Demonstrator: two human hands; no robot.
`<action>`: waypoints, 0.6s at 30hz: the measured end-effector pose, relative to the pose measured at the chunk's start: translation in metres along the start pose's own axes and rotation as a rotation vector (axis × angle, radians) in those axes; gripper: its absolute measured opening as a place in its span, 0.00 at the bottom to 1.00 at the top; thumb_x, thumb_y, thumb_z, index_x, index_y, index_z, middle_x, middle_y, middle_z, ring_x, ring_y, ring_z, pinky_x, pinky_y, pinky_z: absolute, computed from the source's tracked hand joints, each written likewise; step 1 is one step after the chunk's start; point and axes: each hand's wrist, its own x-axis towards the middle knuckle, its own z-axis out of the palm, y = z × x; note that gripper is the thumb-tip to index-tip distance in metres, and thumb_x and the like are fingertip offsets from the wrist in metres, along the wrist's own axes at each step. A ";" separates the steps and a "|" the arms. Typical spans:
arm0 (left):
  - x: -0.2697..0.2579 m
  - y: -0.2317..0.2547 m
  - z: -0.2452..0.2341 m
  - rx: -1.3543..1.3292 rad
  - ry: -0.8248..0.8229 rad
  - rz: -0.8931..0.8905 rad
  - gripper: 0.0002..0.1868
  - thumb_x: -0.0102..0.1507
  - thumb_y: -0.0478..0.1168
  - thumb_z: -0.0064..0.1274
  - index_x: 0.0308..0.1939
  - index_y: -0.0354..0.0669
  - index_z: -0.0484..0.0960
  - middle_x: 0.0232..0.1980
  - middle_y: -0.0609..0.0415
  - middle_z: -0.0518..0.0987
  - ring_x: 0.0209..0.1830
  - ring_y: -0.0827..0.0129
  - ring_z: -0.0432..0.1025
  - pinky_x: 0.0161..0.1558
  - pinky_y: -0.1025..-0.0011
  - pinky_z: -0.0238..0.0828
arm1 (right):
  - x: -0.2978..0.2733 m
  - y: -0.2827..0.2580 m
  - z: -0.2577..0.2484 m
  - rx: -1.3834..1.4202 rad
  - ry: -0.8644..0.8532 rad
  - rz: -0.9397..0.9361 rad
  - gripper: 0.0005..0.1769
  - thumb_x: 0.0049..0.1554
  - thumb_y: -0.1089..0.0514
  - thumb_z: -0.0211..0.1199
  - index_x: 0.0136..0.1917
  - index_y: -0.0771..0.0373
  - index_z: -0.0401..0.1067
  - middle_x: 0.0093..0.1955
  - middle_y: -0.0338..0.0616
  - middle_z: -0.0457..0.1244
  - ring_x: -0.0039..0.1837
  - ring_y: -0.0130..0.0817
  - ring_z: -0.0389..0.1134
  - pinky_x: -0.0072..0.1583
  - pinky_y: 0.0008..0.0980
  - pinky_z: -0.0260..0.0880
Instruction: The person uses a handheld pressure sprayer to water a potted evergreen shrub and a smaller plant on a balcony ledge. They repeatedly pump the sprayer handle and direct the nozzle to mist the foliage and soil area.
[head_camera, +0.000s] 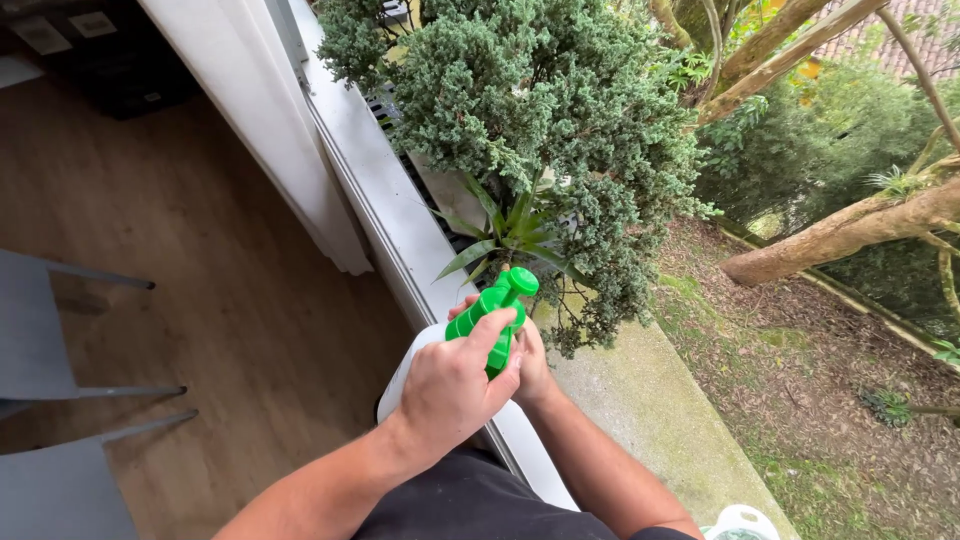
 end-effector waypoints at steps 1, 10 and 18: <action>-0.001 -0.001 0.000 0.000 -0.003 -0.021 0.25 0.68 0.50 0.61 0.68 0.52 0.82 0.34 0.48 0.87 0.20 0.49 0.78 0.21 0.49 0.74 | 0.001 0.001 0.000 -0.001 -0.002 0.001 0.34 0.67 0.41 0.68 0.72 0.71 0.70 0.67 0.61 0.68 0.70 0.53 0.71 0.72 0.52 0.73; -0.002 -0.011 -0.016 -0.022 -0.015 0.013 0.18 0.68 0.48 0.62 0.61 0.54 0.84 0.29 0.55 0.86 0.20 0.59 0.78 0.22 0.57 0.72 | 0.000 0.012 0.001 -0.003 0.017 -0.001 0.35 0.67 0.41 0.70 0.73 0.70 0.70 0.69 0.61 0.68 0.72 0.52 0.71 0.74 0.51 0.73; -0.003 -0.024 -0.026 -0.003 0.025 0.042 0.19 0.67 0.49 0.62 0.61 0.54 0.85 0.31 0.55 0.87 0.21 0.58 0.78 0.23 0.56 0.71 | 0.003 0.024 0.005 -0.011 0.026 -0.014 0.34 0.66 0.44 0.72 0.74 0.70 0.70 0.69 0.62 0.68 0.72 0.51 0.72 0.74 0.51 0.74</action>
